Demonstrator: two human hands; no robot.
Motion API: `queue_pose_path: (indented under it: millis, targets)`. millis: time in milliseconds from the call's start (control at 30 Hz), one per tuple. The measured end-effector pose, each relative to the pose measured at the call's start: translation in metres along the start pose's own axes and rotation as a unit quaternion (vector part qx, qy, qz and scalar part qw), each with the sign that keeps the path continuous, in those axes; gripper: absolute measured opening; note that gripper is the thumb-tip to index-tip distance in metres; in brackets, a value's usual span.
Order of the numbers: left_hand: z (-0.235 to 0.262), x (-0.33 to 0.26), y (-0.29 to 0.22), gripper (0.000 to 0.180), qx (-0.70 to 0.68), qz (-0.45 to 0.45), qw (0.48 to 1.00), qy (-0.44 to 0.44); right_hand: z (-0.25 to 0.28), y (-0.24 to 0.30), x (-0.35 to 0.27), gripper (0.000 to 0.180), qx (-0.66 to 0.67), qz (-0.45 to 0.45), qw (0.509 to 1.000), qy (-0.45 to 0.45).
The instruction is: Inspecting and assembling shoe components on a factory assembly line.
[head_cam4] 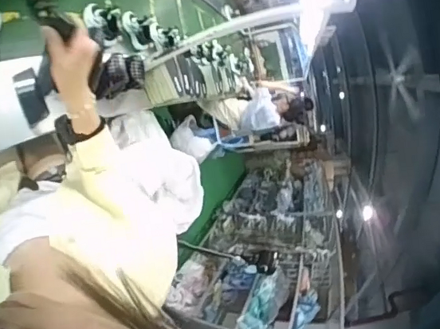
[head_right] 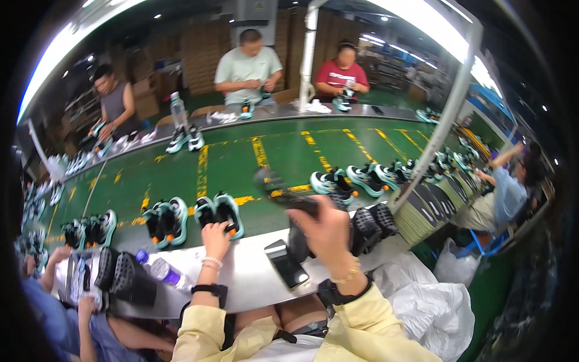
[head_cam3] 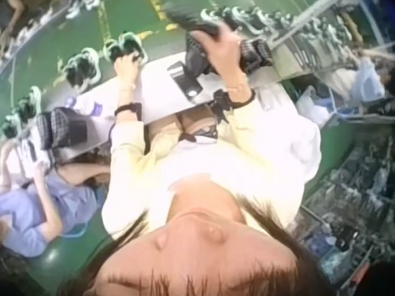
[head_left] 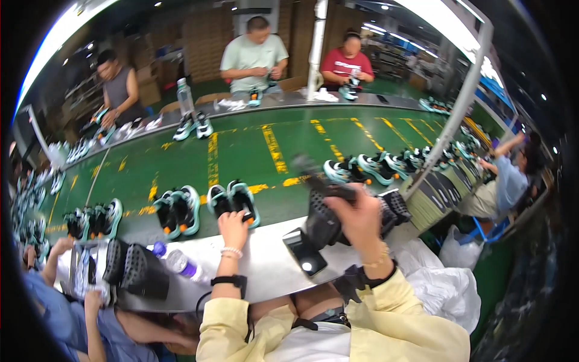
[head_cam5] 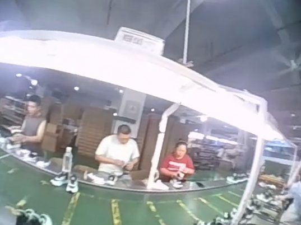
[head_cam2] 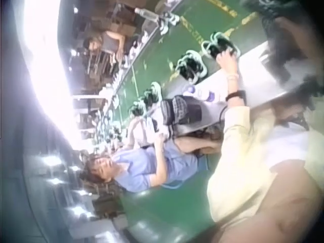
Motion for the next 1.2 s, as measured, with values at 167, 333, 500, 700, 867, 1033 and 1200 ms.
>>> queue_pose_path:
  millis: [167, 333, 500, 700, 867, 1033, 1200]
  targets:
    - [0.004, -0.004, -0.001, 0.034, -0.02, 0.011, 1.0, 0.005, -0.204, -0.018, -0.007, 0.038, -0.137, -0.014, 0.943, 0.304]
    - [0.006, -0.011, 0.021, 0.029, -0.015, 0.033, 0.999, 0.002, -0.318, -0.056, -0.031, 0.034, -0.175, -0.009, 0.912, 0.372]
    - [0.004, -0.008, 0.028, 0.029, -0.004, 0.043, 0.999, 0.022, -0.347, -0.057, -0.021, 0.045, -0.255, -0.038, 0.844, 0.47]
    - [0.012, -0.005, 0.024, 0.025, -0.023, 0.043, 0.999, -0.01, -0.378, -0.075, -0.025, 0.028, -0.259, -0.054, 0.867, 0.423]
    - [0.005, -0.007, 0.027, 0.016, 0.008, 0.045, 0.999, 0.01, -0.402, -0.088, -0.059, 0.016, -0.286, -0.044, 0.882, 0.372]
    - [-0.001, -0.017, 0.03, 0.023, 0.021, 0.093, 0.995, 0.041, -0.418, -0.11, -0.074, 0.017, -0.234, -0.111, 0.898, 0.356]
    - [-0.006, -0.008, 0.017, 0.026, 0.025, 0.101, 0.993, 0.052, -0.409, -0.134, -0.065, 0.014, -0.179, -0.143, 0.918, 0.325]
Point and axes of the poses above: each hand's wrist, its own x-axis towards the middle knuckle, its own z-axis out of the back of the hand, y = z × x, the point moved 7 cm from there along x, towards the middle knuckle, and after that the axes turned 8 degrees about z, right-handed, at the moved point
